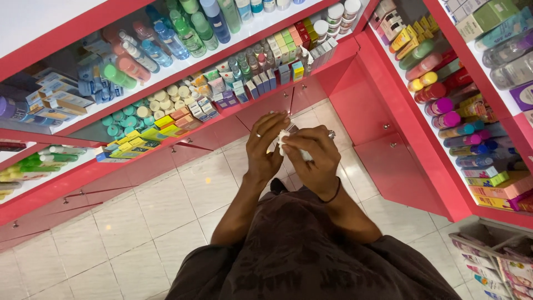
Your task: The person wipes and cleans a skincare product box with a tissue in a retail environment.
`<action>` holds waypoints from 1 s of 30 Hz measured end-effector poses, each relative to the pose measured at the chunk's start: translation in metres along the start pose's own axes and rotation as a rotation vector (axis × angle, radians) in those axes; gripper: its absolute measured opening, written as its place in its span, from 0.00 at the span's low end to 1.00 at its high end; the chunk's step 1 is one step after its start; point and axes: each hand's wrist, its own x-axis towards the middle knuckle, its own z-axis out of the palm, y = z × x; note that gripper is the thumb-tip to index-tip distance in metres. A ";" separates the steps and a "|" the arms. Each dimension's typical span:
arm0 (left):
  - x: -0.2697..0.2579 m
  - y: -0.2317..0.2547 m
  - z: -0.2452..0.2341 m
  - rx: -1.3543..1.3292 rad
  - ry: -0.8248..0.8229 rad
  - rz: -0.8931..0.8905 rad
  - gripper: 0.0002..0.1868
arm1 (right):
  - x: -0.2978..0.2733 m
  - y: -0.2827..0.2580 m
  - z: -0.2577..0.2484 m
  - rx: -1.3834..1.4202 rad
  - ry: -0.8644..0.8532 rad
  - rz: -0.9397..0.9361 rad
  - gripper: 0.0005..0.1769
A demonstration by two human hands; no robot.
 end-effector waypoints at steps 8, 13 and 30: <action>0.016 -0.015 0.029 0.039 -0.015 0.013 0.14 | 0.019 0.031 -0.018 -0.009 -0.013 0.048 0.04; 0.030 -0.026 0.063 0.040 0.001 0.026 0.13 | 0.041 0.060 -0.038 0.021 -0.019 0.049 0.03; 0.106 -0.070 0.184 -0.262 0.167 -0.284 0.32 | 0.116 0.209 -0.112 0.505 0.017 0.520 0.11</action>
